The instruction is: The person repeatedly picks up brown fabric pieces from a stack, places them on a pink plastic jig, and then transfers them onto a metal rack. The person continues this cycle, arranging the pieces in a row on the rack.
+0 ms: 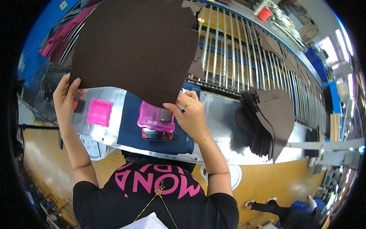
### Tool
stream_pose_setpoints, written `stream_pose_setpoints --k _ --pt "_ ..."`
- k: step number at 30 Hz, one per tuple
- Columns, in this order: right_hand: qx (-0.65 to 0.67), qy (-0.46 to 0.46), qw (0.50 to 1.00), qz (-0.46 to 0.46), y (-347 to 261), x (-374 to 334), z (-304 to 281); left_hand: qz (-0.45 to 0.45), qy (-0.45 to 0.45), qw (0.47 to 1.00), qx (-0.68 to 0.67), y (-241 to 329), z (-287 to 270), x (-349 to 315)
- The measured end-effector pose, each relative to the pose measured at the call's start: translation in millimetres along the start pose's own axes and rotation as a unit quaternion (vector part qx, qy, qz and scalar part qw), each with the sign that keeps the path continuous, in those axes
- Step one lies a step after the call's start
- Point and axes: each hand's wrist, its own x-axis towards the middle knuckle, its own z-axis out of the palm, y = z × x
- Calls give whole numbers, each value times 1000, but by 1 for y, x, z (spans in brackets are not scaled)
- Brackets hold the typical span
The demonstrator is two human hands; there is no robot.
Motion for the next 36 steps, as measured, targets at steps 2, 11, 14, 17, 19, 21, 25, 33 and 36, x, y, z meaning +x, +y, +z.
stream_pose_setpoints --k 2,11,14,17,19,21,25,33,36 --pt "-20 -5 999 -39 2 0 -6 -14 -2 1000 -11 3 6 -6" --pt "-152 15 974 -165 20 -19 -6 -68 -51 996 5 -24 9 -18" --pt "-183 14 977 -109 40 -48 -30 -84 -127 988 17 -25 36 -20" --pt "-186 21 982 -8 57 -81 -46 -36 -197 979 43 -30 69 -18" --pt "-179 44 982 46 61 -98 -57 32 -233 969 72 -24 88 -14" --pt "-168 84 979 85 62 -115 -71 120 -262 952 105 -15 107 -11" --pt "-63 144 943 292 63 -154 -126 200 -312 925 84 -1 141 -9" --pt "-83 285 940 168 29 -142 -184 345 -299 888 52 35 197 25" --pt "-61 348 931 94 28 -96 -173 420 -182 889 29 67 209 74"
